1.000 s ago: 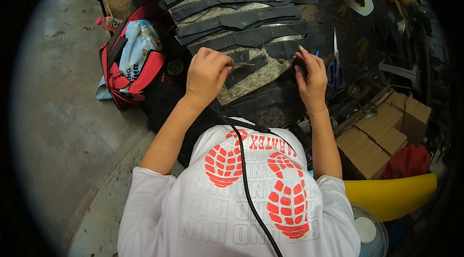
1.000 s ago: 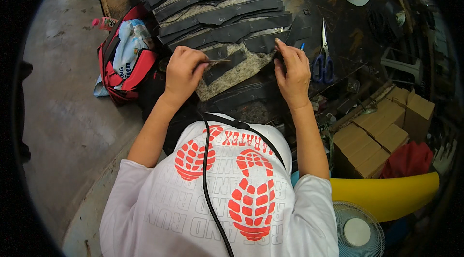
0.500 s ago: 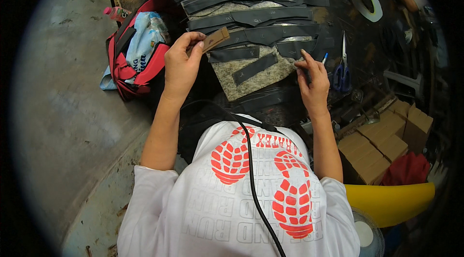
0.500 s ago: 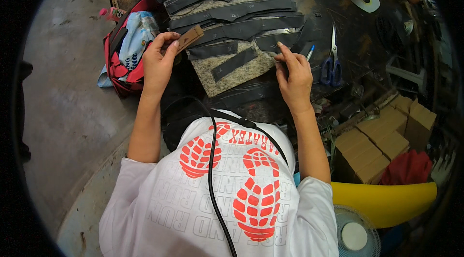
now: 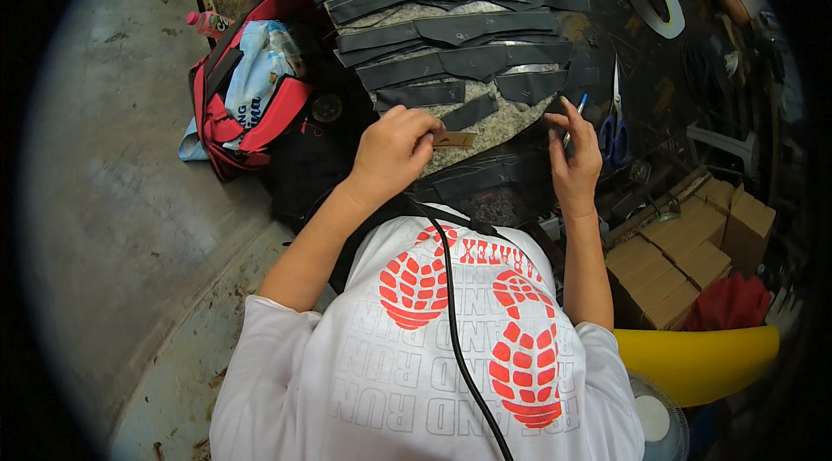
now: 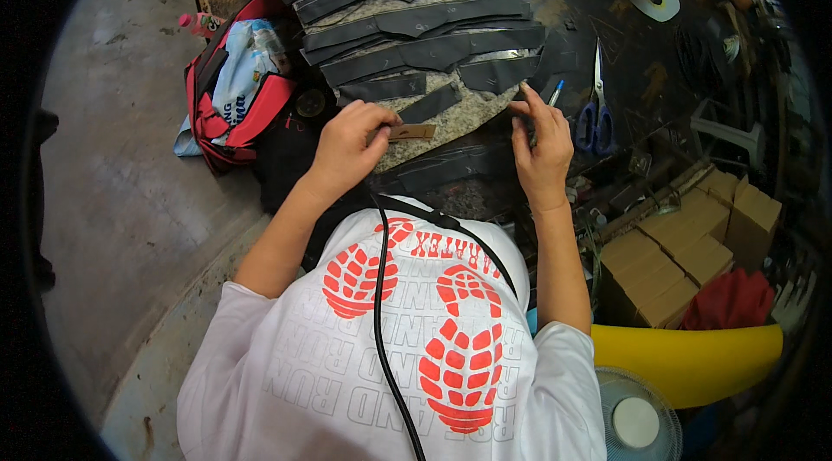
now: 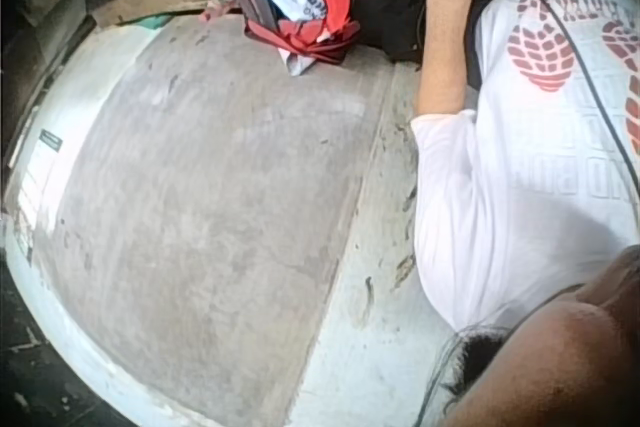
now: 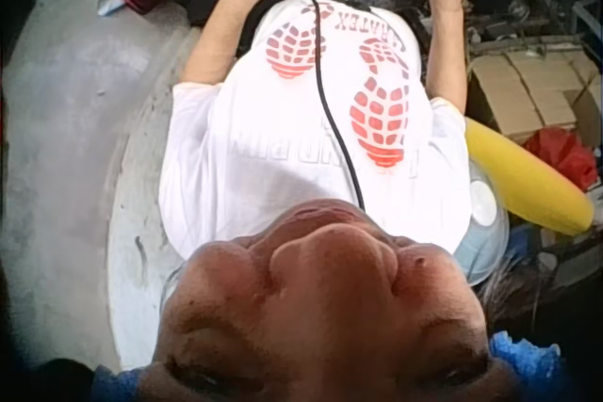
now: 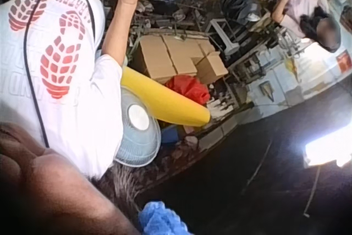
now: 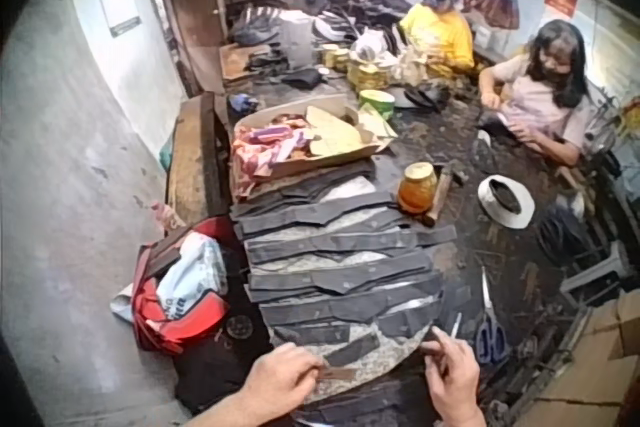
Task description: The person repeatedly picks up black rubber shoe parts from a pile on a workbench, inspects them, and places them into a separate stack. The person handles the parts one at a time, turning them over and aligning them before stacking.
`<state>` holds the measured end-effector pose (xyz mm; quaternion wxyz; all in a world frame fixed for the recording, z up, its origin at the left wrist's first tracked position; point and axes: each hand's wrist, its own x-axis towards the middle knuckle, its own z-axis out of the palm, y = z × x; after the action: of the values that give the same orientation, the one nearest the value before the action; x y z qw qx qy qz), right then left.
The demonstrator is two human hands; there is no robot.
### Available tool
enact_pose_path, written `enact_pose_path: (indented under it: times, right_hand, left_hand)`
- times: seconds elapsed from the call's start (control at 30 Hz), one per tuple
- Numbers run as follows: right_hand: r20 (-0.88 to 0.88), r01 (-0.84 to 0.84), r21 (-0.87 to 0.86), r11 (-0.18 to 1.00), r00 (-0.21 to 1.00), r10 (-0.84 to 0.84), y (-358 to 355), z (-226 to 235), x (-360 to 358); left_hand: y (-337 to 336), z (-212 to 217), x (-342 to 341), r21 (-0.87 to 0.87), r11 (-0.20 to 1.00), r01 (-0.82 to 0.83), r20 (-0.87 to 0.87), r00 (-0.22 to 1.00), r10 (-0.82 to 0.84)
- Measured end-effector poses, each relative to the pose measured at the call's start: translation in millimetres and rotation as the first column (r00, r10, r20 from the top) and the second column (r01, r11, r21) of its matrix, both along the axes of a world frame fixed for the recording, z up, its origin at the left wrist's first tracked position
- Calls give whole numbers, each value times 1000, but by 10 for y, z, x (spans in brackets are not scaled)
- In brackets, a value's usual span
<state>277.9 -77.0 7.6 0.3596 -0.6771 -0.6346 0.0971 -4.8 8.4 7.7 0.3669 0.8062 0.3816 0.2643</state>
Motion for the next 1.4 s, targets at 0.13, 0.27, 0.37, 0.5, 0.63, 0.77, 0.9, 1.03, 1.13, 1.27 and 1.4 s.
enact_pose_path:
  times: [0.13, 0.27, 0.37, 0.5, 0.63, 0.77, 0.9, 1.03, 1.13, 1.27, 1.4]
  right_hand:
    - [-4, -16, 14, 1000, 1000, 16, -3, 8, -27]
    - [-45, -23, -32, 999, 999, 21, -12, -4, -69]
    - [-52, -5, -39, 999, 999, 3, -16, -7, -57]
    - [-63, 36, -62, 997, 997, -40, -36, -7, -10]
    - [-111, 48, -168, 985, 992, -68, -74, -26, 3]
    - [-86, 41, -157, 987, 995, -55, -108, -42, 14]
    - [-85, 52, -168, 984, 994, -67, -133, -33, 63]
    - [-102, 83, -138, 987, 990, -98, -147, -58, 101]
    - [-98, 156, -104, 982, 981, -166, -173, -90, 131]
    - [-177, 303, -252, 919, 919, -352, -230, -91, 212]
    - [-236, 328, -335, 883, 878, -416, -205, -87, 268]
  left_hand:
    - [-55, -42, 75, 60, 998, -8, 20, 1000, 7]
    - [-60, -52, 53, 96, 995, -2, -23, 1000, 4]
    - [-71, -58, 40, 138, 990, -6, -60, 998, 14]
    - [-106, -63, 47, 233, 972, 5, -125, 992, 24]
    - [-127, -64, 66, 339, 941, 10, -155, 987, 45]
    - [-100, -58, 20, 360, 933, -23, -154, 984, 84]
    - [10, -42, -108, 356, 926, -123, -158, 969, 189]
    - [124, -13, -168, 395, 898, -195, -151, 950, 273]
    - [143, 13, -106, 393, 906, -157, -136, 965, 226]
    - [149, 4, 77, 385, 919, -89, -138, 979, 153]
    - [219, -65, 254, 403, 912, -75, -209, 963, 172]
